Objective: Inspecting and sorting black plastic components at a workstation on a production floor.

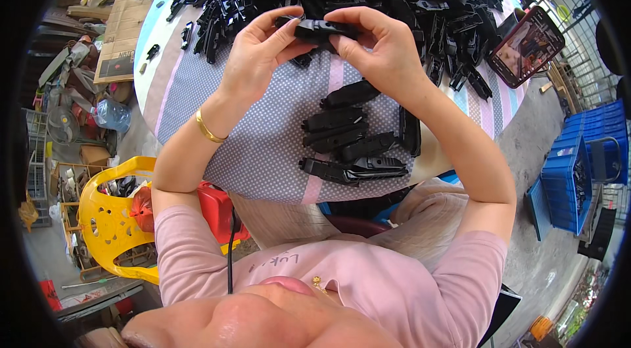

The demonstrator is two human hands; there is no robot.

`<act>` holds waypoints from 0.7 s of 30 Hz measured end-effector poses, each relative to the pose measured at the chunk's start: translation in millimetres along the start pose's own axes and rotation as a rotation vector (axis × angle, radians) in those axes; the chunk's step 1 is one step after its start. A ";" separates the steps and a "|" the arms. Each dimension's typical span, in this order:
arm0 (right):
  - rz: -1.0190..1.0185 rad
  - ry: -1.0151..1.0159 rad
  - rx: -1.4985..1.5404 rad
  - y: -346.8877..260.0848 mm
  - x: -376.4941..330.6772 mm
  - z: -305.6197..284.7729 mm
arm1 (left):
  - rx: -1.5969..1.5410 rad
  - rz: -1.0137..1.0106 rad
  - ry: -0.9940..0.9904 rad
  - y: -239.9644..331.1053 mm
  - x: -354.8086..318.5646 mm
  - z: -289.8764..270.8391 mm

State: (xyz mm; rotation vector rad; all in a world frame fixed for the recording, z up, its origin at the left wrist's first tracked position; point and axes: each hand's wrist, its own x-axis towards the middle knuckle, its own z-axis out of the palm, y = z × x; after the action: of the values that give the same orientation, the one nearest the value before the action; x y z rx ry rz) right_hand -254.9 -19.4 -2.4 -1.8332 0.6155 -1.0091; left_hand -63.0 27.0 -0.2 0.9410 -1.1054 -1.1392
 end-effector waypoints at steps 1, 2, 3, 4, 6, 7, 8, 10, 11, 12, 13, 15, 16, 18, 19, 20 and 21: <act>-0.093 0.048 -0.010 4.3 1.2 -1.1 | -0.033 -0.066 0.022 1.2 -0.8 1.1; -0.186 0.095 -0.020 6.6 1.9 -1.8 | -0.067 -0.133 0.043 2.3 -1.2 2.2; -0.184 0.095 -0.022 4.3 3.0 -3.5 | -0.069 -0.134 0.041 3.1 -1.1 3.3; -0.411 0.137 -0.308 -0.1 4.9 -4.9 | -0.079 -0.162 0.039 4.1 -2.0 3.8; -0.634 0.174 -0.594 -3.5 5.5 -2.8 | -0.089 -0.193 0.039 4.7 -4.5 4.8; -0.661 0.174 -0.678 -5.8 3.8 1.2 | -0.140 -0.215 0.040 4.4 -5.7 6.0; -0.687 0.174 -0.763 -7.1 2.6 3.1 | -0.191 -0.237 0.041 4.1 -6.3 6.8; -0.744 0.169 -0.831 -4.9 1.8 1.9 | -0.292 -0.272 -0.006 3.4 -7.2 3.0; -0.758 0.164 -0.900 -6.4 0.5 2.4 | -0.391 -0.304 -0.051 2.6 -7.5 1.4; -0.771 0.159 -0.969 -7.5 -0.5 2.2 | -0.393 -0.305 -0.055 0.9 -7.6 0.9; -0.789 0.152 -0.999 -6.2 0.3 2.0 | -0.430 -0.303 -0.078 -0.5 -8.4 -0.1; -0.792 0.110 -0.943 -5.1 0.6 2.3 | -0.466 -0.300 -0.101 -0.4 -9.6 1.5; -0.793 0.069 -0.887 -4.3 0.9 3.1 | -0.351 -0.261 -0.072 -0.1 -10.7 4.0; -0.795 0.024 -0.853 -3.3 0.1 5.3 | -0.235 -0.221 -0.043 1.2 -11.2 5.0; -0.733 0.006 -0.760 -3.7 -2.1 7.1 | -0.178 -0.223 -0.051 2.0 -11.1 4.5; -0.670 -0.011 -0.667 -3.1 -3.7 8.2 | -0.120 -0.226 -0.058 2.6 -11.0 4.0; -0.671 -0.061 -0.635 2.0 -2.7 4.5 | -0.120 -0.225 -0.059 3.0 -10.8 3.9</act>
State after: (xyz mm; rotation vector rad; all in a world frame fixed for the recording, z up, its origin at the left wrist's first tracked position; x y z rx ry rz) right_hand -252.5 -16.1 -6.3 -2.7293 0.2870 -1.2659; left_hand -66.8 38.1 1.6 0.9604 -0.9836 -1.4091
